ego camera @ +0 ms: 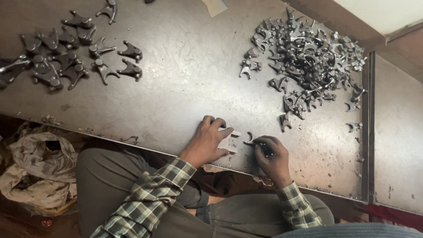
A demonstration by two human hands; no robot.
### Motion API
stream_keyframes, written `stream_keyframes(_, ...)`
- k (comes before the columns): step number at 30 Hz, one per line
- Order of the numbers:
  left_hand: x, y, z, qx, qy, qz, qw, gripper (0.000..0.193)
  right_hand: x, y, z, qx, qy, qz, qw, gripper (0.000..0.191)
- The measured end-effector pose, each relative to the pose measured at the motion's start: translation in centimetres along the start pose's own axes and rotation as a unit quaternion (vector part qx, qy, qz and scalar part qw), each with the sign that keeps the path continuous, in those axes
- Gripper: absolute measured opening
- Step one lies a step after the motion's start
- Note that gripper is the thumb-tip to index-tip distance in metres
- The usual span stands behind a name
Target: The person sits at a low metal table and sorts small metal castings one at a time, picking each piece from a pile, turning it in their hands, and placing it into separate groups on the table by type. A coworker occasionally handles parts at the far end of the table.
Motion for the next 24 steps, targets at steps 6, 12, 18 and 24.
stream_keyframes(6,0.0,0.1,0.1,-0.002,0.008,0.000,1.000,0.068,0.0,0.0,1.1,-0.021,0.009,0.034,0.999,0.018)
stream_keyframes(12,-0.1,0.1,0.0,-0.004,0.013,0.008,1.000,0.069,0.4,-0.1,2.6,-0.033,0.018,0.067,0.997,0.018)
stream_keyframes(18,-0.5,0.2,-0.2,-0.016,0.012,0.015,1.000,0.069,0.6,-0.7,5.1,-0.093,0.061,0.093,0.989,0.018)
stream_keyframes(24,-1.1,0.5,-0.5,-0.008,0.010,0.013,1.000,0.068,0.8,-0.7,5.3,-0.117,0.074,0.099,0.985,0.016)
Point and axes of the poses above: each hand's wrist, its own y-axis away from the middle knuckle, its own x-axis out of the palm, z = x × y, the point moved 9 cm from there along -y, towards the middle knuckle, and after that the axes turned 13 degrees about z, right-handed, at the moved point
